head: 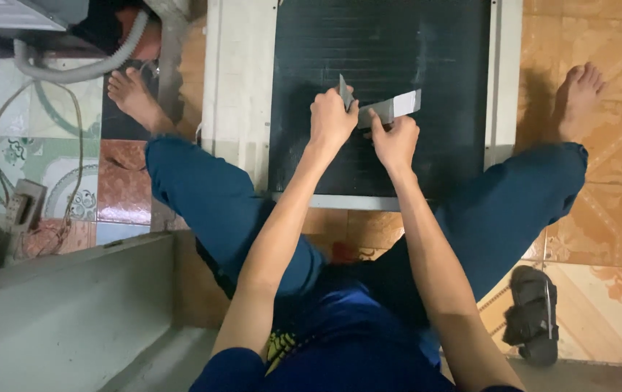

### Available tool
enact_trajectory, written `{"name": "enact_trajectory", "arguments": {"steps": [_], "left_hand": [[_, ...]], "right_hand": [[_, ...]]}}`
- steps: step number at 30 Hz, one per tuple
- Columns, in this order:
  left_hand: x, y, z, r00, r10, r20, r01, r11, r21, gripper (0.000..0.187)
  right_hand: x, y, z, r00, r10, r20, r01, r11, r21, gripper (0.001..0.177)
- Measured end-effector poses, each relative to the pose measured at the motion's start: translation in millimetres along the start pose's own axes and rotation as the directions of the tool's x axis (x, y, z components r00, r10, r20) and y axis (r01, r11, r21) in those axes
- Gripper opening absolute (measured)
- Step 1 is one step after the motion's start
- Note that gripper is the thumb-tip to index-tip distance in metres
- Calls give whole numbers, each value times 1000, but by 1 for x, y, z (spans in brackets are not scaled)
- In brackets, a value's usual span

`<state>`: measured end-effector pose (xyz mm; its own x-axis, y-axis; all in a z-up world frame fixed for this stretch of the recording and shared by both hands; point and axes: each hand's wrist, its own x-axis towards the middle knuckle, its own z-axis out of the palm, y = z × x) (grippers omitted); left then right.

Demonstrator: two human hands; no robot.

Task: Cleaning and straightening the fins of an air conditioner unit using small specialized cleaning strips.

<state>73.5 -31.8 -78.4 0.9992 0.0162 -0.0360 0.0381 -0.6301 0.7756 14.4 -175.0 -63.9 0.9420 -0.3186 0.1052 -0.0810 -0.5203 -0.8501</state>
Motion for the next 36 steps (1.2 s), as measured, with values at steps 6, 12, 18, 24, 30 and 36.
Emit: {"name": "enact_trajectory", "arguments": {"steps": [6,12,18,24,30,36], "left_hand": [[-2,5,-3,1000,-19,-17,20,1000,20,26],[-6,5,-3,1000,3,-2,-3,1000,23,27],[-8,8,-7,1000,-6,-15,7,999,40,29],[-10,13,-11,1000,15,3,-15,999,39,30],[-7,12,-10,1000,-10,22,9,999,42,34],[-8,11,-11,999,-23,47,23,1000,-11,31]], "right_hand": [[0,-3,-1,1000,-10,3,10,1000,-22,55],[-1,-6,1,1000,7,-17,-8,999,-53,55],[1,7,4,1000,10,-19,-11,998,-70,53],[0,1,7,1000,-10,-21,8,995,-103,52],[2,6,13,997,-45,-55,36,985,-167,52],[2,5,13,998,-15,-55,7,988,-151,54]]}}
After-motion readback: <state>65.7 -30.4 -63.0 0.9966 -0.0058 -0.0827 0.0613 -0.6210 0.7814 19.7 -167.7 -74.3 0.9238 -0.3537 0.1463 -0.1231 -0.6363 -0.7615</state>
